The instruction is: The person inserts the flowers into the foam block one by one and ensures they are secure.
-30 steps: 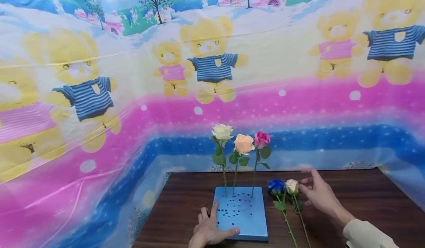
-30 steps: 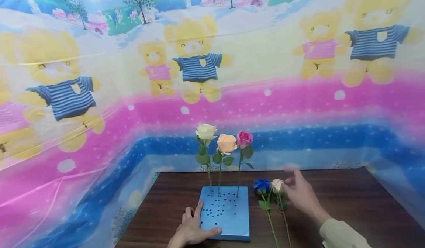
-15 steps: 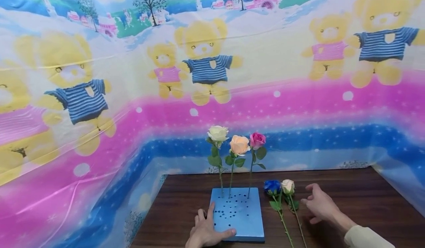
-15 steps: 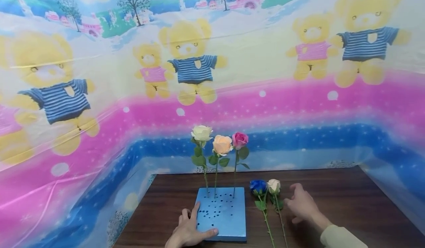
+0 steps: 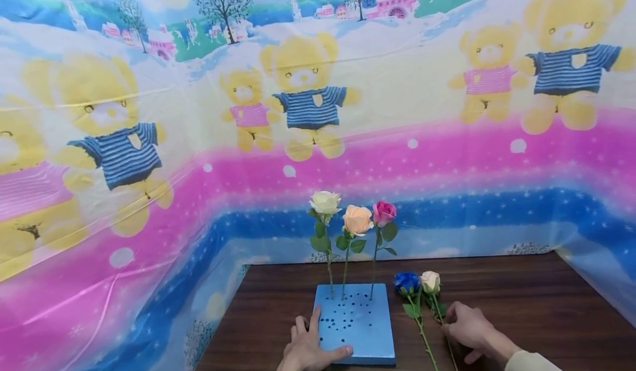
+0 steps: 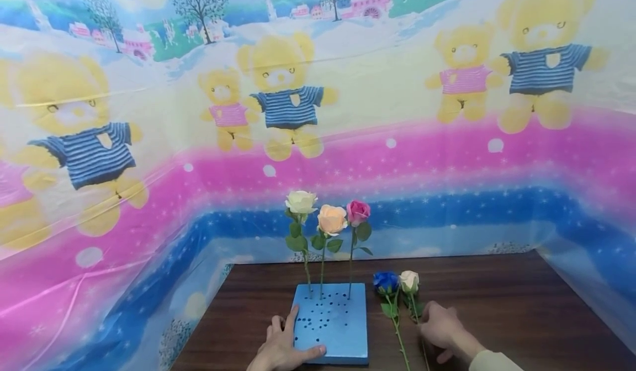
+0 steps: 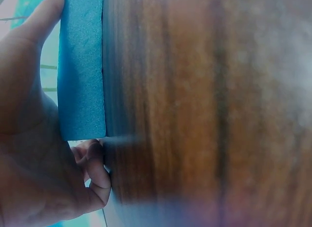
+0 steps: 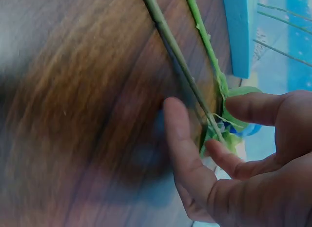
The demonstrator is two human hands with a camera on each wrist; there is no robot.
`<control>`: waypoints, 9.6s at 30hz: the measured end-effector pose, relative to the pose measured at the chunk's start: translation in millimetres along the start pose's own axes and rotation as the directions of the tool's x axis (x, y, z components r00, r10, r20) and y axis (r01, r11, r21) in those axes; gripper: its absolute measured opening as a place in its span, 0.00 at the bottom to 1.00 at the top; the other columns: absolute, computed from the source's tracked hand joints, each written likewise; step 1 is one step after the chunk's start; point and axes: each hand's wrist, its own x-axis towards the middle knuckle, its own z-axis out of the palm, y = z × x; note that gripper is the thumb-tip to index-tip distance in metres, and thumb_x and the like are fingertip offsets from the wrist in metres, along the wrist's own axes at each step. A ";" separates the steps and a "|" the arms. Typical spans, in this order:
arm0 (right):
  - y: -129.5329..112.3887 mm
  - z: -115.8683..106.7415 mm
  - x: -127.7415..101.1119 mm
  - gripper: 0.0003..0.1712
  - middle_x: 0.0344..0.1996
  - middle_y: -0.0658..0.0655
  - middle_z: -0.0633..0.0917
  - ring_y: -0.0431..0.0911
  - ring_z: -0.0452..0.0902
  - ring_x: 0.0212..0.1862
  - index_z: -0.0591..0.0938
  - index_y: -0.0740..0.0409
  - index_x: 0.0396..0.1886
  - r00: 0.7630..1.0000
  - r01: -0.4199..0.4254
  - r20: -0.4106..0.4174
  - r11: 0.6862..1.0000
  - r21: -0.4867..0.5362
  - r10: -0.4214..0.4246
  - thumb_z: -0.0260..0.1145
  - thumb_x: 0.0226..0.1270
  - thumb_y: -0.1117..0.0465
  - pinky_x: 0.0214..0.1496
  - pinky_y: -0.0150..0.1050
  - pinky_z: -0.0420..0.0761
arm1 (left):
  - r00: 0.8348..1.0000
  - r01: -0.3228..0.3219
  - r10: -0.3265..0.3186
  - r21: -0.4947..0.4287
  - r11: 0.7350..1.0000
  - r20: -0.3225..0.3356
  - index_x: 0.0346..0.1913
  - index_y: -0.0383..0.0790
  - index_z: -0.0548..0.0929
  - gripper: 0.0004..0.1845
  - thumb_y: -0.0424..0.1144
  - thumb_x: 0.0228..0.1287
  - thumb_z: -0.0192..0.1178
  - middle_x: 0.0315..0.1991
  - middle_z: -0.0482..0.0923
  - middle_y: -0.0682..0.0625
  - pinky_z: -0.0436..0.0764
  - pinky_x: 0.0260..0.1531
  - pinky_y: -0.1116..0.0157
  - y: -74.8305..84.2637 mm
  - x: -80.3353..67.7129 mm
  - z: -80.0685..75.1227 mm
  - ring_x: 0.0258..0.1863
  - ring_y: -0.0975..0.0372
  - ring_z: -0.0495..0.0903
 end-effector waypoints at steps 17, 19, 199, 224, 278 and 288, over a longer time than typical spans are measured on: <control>11.3 1.7 5.9 0.15 0.60 0.77 0.58 0.65 0.71 0.54 0.74 0.61 0.57 0.995 -0.063 0.091 0.967 0.248 0.042 0.66 0.78 0.71 0.41 0.51 0.90 | 1.000 -0.007 0.006 0.018 1.000 0.023 0.91 0.46 0.59 0.70 0.81 0.53 0.75 0.69 0.64 0.27 0.77 0.43 0.32 1.1 1.8 -1.3 0.62 0.34 0.71; 12.2 -0.3 6.4 0.14 0.57 0.73 0.65 0.62 0.72 0.52 0.74 0.61 0.57 0.995 -0.064 0.094 0.965 0.254 0.042 0.66 0.79 0.70 0.41 0.49 0.90 | 1.000 -0.013 0.013 0.017 1.000 0.024 0.91 0.46 0.58 0.71 0.82 0.53 0.74 0.69 0.63 0.28 0.77 0.43 0.33 1.6 3.0 -1.7 0.62 0.34 0.71; -168.5 148.7 31.8 0.25 0.48 0.62 0.79 0.55 0.83 0.54 0.70 0.35 0.78 0.743 0.653 -0.139 0.663 0.366 -0.655 0.58 0.92 0.63 0.50 0.50 0.92 | 1.000 0.004 -0.006 0.060 0.998 0.022 0.91 0.51 0.57 0.69 0.82 0.54 0.73 0.64 0.65 0.33 0.79 0.39 0.38 -0.7 -2.6 -3.7 0.58 0.42 0.72; -163.6 139.5 30.6 0.28 0.51 0.61 0.81 0.61 0.84 0.58 0.71 0.38 0.80 0.758 0.641 -0.144 0.683 0.350 -0.637 0.64 0.89 0.62 0.52 0.56 0.92 | 1.000 0.005 -0.006 0.062 0.998 0.019 0.91 0.51 0.56 0.69 0.81 0.55 0.74 0.66 0.65 0.32 0.80 0.42 0.35 0.4 -3.3 -5.5 0.60 0.41 0.72; -106.4 68.0 10.2 0.42 0.75 0.65 0.76 0.64 0.81 0.65 0.60 0.38 0.89 0.826 0.563 -0.212 0.741 0.366 -0.523 0.67 0.86 0.64 0.44 0.51 0.93 | 1.000 0.002 -0.003 0.051 0.999 0.016 0.91 0.49 0.58 0.69 0.80 0.54 0.75 0.63 0.65 0.32 0.77 0.40 0.37 1.1 -3.6 -2.7 0.57 0.40 0.71; -83.3 39.8 11.5 0.40 0.75 0.69 0.75 0.67 0.79 0.67 0.59 0.40 0.89 0.826 0.564 -0.249 0.746 0.355 -0.506 0.65 0.88 0.64 0.43 0.55 0.93 | 0.999 0.032 -0.033 0.044 0.999 0.011 0.91 0.50 0.58 0.72 0.84 0.50 0.74 0.62 0.64 0.34 0.72 0.36 0.43 -5.7 -2.4 -1.7 0.56 0.41 0.70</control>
